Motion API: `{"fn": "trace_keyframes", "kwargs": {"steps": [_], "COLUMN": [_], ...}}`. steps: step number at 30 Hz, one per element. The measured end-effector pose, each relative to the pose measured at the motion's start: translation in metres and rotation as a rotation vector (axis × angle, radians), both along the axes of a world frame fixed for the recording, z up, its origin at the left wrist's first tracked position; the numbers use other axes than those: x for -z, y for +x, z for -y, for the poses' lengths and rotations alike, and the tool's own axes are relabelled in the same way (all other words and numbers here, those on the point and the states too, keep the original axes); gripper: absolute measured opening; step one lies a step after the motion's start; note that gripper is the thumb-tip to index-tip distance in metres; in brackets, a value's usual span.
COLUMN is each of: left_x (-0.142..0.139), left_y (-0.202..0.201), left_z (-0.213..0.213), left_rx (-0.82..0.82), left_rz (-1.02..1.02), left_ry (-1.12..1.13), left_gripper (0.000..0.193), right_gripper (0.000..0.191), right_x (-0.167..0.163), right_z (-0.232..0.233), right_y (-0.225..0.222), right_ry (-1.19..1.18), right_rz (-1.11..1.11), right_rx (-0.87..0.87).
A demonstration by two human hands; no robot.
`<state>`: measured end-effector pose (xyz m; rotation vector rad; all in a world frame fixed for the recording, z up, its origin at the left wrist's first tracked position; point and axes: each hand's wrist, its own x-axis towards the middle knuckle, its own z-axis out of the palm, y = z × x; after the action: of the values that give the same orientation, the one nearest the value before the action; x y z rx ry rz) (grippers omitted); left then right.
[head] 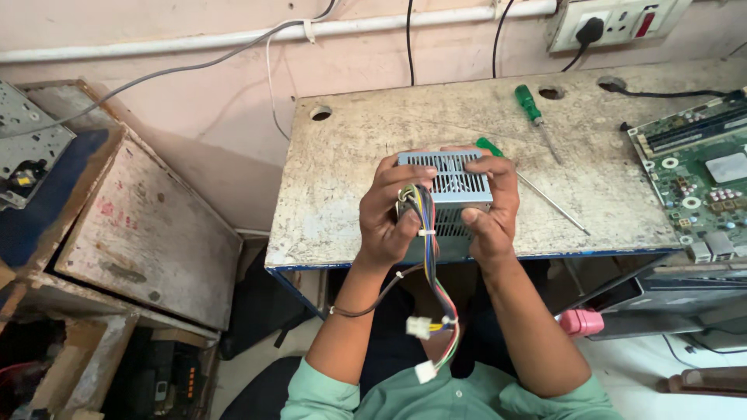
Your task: The person handles a computer power supply unit, rotates it to inspect the sides and connectors, then uses a green screwdriver to remove screws from the casing. The person continues unscrewing multiple screws from different sides of the unit.
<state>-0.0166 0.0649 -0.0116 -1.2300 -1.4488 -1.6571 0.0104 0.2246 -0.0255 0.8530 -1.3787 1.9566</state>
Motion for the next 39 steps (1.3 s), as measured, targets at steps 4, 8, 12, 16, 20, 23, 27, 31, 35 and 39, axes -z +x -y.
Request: {"fn": "trace_keyframes", "kwargs": {"steps": [4,8,12,16,20,23,27,31,35,39], "left_x": [0.003,0.012,0.012,0.014,0.018,0.017,0.013,0.011,0.012,0.011], "left_y": [-0.005,0.003,0.028,0.067,0.079,0.069,0.056,0.048,0.044,0.044], "left_z": [0.005,0.004,-0.004,-0.011,-0.016,-0.026,-0.031,-0.022,-0.021,-0.022], "left_rx": [-0.006,-0.12,-0.293,-0.235,-0.429,-0.365,-0.45,-0.672,-0.619,-0.734], "left_rz": [0.05,0.111,0.237,0.329,0.274,0.382,0.296,0.205,0.2,0.132], "left_ry": [-0.001,-0.017,0.005,-0.009,-0.121,0.026,0.051,-0.137,-0.075,-0.176], "left_gripper": [0.036,0.039,0.062,0.086,0.117,0.123,0.126,0.108,0.102,0.096], "right_gripper": [0.057,0.06,0.069,0.071,0.09,0.101,0.097,0.093,0.086,0.085], "right_x": [0.004,0.009,0.006,-0.01,-0.041,-0.057,-0.064,-0.055,-0.045,-0.043], "right_z": [-0.005,-0.009,0.0,0.012,0.02,0.031,0.036,0.037,0.039,0.039], "right_y": [-0.007,-0.011,0.006,0.041,0.052,0.053,0.045,0.038,0.033,0.032], "right_ry": [0.119,0.124,0.229,0.436,0.483,0.451,0.412,0.31,0.239,0.214], "right_rz": [-0.078,-0.024,-0.012,-0.006,0.104,0.157,0.166,0.161,0.125,0.121], "right_rx": [0.117,0.079,0.435,0.858,0.829,0.765,0.712,0.638,0.58,0.559]}}
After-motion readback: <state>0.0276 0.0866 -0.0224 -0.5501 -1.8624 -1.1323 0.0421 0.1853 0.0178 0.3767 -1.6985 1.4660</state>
